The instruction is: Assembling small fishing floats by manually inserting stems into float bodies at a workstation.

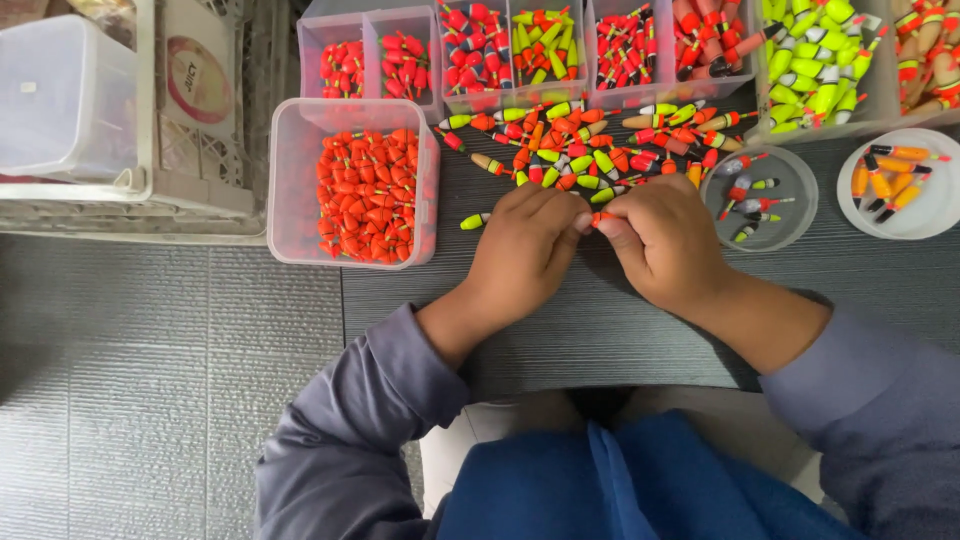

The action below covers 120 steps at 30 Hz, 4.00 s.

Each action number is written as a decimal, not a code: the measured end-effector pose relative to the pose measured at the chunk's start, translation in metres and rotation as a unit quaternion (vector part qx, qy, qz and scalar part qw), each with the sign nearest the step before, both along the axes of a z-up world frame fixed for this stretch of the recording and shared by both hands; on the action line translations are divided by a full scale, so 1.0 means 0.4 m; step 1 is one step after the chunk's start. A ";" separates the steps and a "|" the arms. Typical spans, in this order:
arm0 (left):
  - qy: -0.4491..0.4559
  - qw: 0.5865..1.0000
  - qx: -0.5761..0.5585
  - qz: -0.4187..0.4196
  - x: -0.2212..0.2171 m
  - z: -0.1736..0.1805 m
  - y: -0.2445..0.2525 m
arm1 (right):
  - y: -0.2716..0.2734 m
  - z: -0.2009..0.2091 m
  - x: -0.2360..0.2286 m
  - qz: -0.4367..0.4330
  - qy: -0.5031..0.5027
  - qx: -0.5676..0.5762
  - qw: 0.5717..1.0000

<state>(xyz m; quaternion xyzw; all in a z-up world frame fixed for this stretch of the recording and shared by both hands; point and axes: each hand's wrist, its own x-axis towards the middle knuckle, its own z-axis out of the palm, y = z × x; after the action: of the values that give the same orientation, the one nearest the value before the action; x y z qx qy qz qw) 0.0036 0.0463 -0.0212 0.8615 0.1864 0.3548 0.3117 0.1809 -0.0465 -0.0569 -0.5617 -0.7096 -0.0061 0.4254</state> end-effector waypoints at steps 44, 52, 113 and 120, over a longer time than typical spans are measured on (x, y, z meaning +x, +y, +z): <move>0.013 0.997 0.064 0.049 0.002 -0.015 -0.010 | 0.004 0.001 -0.001 -0.021 -0.053 -0.001 0.998; 0.000 0.996 0.043 0.074 0.004 -0.021 -0.005 | 0.018 -0.002 -0.001 0.004 -0.047 0.038 0.998; 0.369 0.892 0.198 0.172 -0.044 -0.048 -0.035 | 0.008 0.117 0.102 -0.198 -0.281 -0.100 0.934; 0.265 0.949 0.146 0.087 -0.038 0.008 -0.018 | 0.027 0.101 0.019 -0.025 -0.211 -0.007 0.977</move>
<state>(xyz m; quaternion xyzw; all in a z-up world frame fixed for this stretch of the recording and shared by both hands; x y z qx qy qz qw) -0.0116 0.0390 -0.0179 0.9410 0.2827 0.1632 0.0893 0.1886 -0.0357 -0.0163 -0.5679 -0.7692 -0.1300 0.2624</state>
